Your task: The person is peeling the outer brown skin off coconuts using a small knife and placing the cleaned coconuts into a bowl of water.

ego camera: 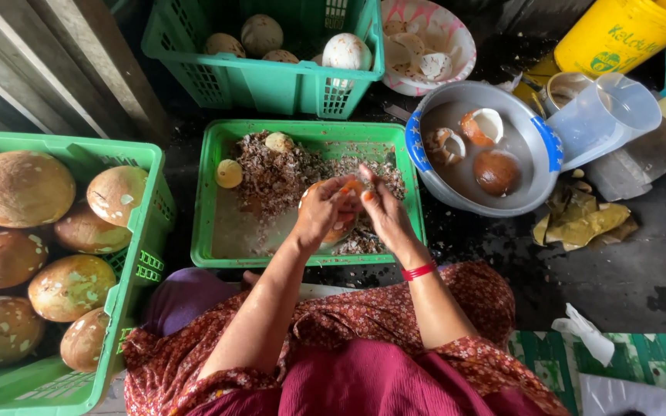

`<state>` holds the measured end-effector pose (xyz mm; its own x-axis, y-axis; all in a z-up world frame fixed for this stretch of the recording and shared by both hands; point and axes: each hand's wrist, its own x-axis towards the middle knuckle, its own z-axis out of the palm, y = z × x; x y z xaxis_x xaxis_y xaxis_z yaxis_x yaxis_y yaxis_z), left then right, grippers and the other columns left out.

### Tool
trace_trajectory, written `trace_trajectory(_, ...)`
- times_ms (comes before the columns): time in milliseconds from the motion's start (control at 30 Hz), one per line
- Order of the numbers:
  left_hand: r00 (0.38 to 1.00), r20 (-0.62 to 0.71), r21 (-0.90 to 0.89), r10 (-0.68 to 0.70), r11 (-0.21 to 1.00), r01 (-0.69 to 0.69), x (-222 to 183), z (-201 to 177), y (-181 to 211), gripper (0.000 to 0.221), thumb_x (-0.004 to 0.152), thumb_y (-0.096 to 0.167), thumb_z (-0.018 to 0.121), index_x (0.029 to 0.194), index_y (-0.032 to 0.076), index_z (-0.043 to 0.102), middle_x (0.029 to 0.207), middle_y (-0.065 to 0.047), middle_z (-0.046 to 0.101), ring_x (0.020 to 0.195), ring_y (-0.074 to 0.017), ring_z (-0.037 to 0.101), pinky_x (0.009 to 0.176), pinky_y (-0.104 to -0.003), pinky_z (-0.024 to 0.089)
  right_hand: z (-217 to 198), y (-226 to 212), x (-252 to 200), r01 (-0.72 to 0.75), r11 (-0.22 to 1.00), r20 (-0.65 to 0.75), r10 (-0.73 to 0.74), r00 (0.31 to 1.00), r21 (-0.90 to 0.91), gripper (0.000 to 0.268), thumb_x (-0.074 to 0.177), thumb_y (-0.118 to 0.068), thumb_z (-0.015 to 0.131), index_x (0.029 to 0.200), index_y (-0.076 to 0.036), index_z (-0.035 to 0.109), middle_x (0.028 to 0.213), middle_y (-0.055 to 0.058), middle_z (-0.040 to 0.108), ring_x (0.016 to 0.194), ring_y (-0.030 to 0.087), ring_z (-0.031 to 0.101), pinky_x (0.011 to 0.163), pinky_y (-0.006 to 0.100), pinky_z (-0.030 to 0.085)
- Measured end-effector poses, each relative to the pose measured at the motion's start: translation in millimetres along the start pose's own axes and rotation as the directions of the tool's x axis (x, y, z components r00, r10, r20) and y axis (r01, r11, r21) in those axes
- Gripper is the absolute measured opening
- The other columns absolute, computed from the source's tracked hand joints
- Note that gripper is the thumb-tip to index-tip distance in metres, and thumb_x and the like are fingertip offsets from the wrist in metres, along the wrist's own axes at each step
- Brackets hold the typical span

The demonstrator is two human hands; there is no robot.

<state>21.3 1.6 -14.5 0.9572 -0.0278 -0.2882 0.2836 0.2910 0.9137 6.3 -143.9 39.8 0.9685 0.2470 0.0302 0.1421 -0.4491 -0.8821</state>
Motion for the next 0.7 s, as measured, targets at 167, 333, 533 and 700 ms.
trace_trajectory(167,0.988,0.121,0.064,0.095,0.993,-0.103,15,-2,-16,0.069,0.071,0.001,0.086,0.135,0.007,0.06,0.079,-0.011,0.074,0.06,-0.0182,0.072,0.052,-0.031,0.064,-1,14,-8,0.064,0.998,0.084,-0.062,0.995,-0.022,0.061,0.104,-0.055,0.033,0.156,-0.023,0.037,0.143,0.029,0.053,0.13,0.055,0.046,0.107,0.064,0.039)
trace_trajectory(333,0.996,-0.084,-0.061,0.042,0.997,-0.047,13,-2,-18,0.038,0.082,0.001,0.069,0.119,0.007,0.063,0.075,-0.01,0.068,0.054,-0.0185,0.061,0.04,-0.024,0.048,-10,2,-31,-0.004,0.997,0.149,0.016,0.989,-0.078,0.073,0.1,-0.06,0.041,0.161,-0.023,0.024,0.143,0.035,0.049,0.131,0.059,0.04,0.11,0.067,0.034)
trace_trajectory(533,0.991,-0.04,0.275,0.13,0.955,-0.114,-3,13,2,0.032,0.083,0.006,0.066,0.113,0.01,0.073,0.058,-0.007,0.065,0.05,-0.0157,0.061,0.042,-0.028,0.047,-20,-11,-25,-0.012,0.96,0.168,0.061,0.984,-0.278,0.076,0.099,-0.063,0.035,0.162,-0.027,0.013,0.138,0.037,0.052,0.118,0.057,0.057,0.11,0.065,0.037)
trace_trajectory(700,0.981,-0.054,0.425,0.186,0.893,-0.146,-2,2,-3,0.032,0.082,0.01,0.066,0.111,0.016,0.077,0.057,-0.004,0.067,0.055,-0.0151,0.063,0.056,-0.025,0.051,-12,-13,-15,-0.005,0.931,0.192,0.08,0.978,-0.366,0.072,0.098,-0.064,0.035,0.16,-0.033,0.015,0.132,0.029,0.061,0.116,0.052,0.061,0.103,0.064,0.042)
